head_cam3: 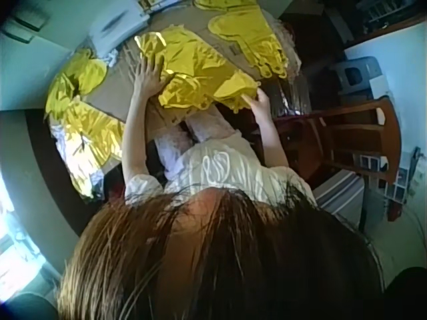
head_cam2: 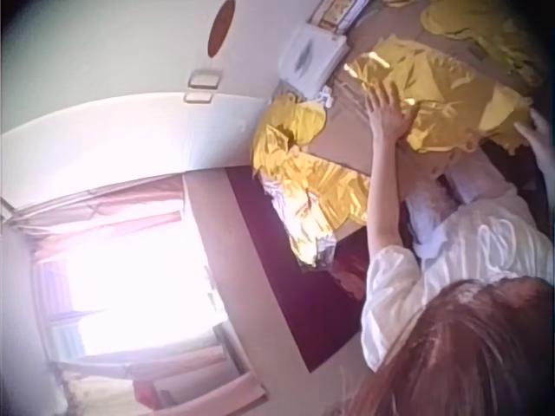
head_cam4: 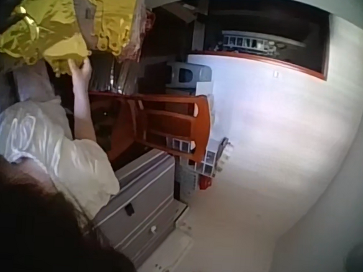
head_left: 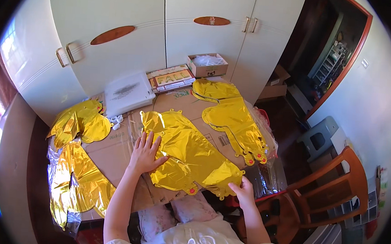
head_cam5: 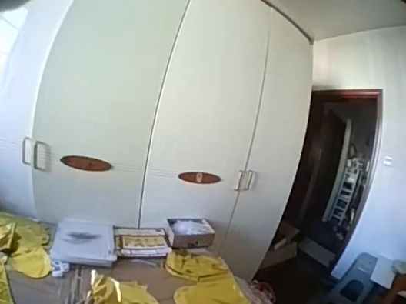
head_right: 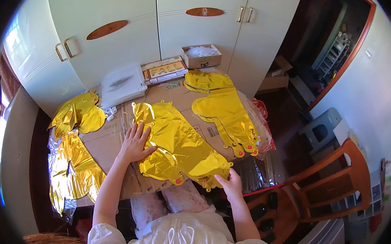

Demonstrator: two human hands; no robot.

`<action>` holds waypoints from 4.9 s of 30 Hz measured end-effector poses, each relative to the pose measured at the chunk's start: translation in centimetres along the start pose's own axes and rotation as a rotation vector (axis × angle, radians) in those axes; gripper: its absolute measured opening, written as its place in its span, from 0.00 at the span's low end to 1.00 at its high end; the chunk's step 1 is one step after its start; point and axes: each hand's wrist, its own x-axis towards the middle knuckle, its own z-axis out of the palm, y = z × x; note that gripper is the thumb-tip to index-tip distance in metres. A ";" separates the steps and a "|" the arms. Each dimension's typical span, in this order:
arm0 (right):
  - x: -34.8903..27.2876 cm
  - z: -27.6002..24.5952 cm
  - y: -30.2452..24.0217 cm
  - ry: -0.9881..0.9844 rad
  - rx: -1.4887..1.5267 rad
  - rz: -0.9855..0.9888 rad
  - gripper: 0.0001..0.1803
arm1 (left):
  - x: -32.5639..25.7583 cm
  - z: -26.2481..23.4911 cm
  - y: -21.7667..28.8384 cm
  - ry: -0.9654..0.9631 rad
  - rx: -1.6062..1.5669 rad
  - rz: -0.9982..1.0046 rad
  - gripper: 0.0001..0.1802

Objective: Folding gold-colored foil balloons into small rectangles on a workspace.

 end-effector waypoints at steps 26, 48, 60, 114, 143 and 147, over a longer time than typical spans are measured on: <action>-3.9 15.9 -3.8 -0.623 -1.143 -1.073 0.10 | 0.1 1.8 -1.3 -0.056 0.113 0.017 0.35; -2.1 14.5 -5.2 -0.864 -1.007 -0.754 0.20 | 0.3 0.9 -0.4 -0.012 -0.040 -0.056 0.42; 15.8 16.9 -4.0 -0.700 -1.209 -0.909 0.30 | 0.6 0.7 -0.3 -0.019 -0.013 -0.060 0.46; 10.8 18.8 -2.2 -0.697 -1.418 -0.896 0.40 | 16.6 3.3 -7.6 -0.052 -1.389 -0.895 0.12; 11.2 18.0 -1.9 -0.679 -1.375 -0.913 0.39 | 16.9 2.2 -5.4 -0.074 -0.560 -0.446 0.19; 11.3 18.2 -1.9 -0.683 -1.373 -0.919 0.40 | 15.8 1.4 -4.1 0.107 -0.338 -0.396 0.21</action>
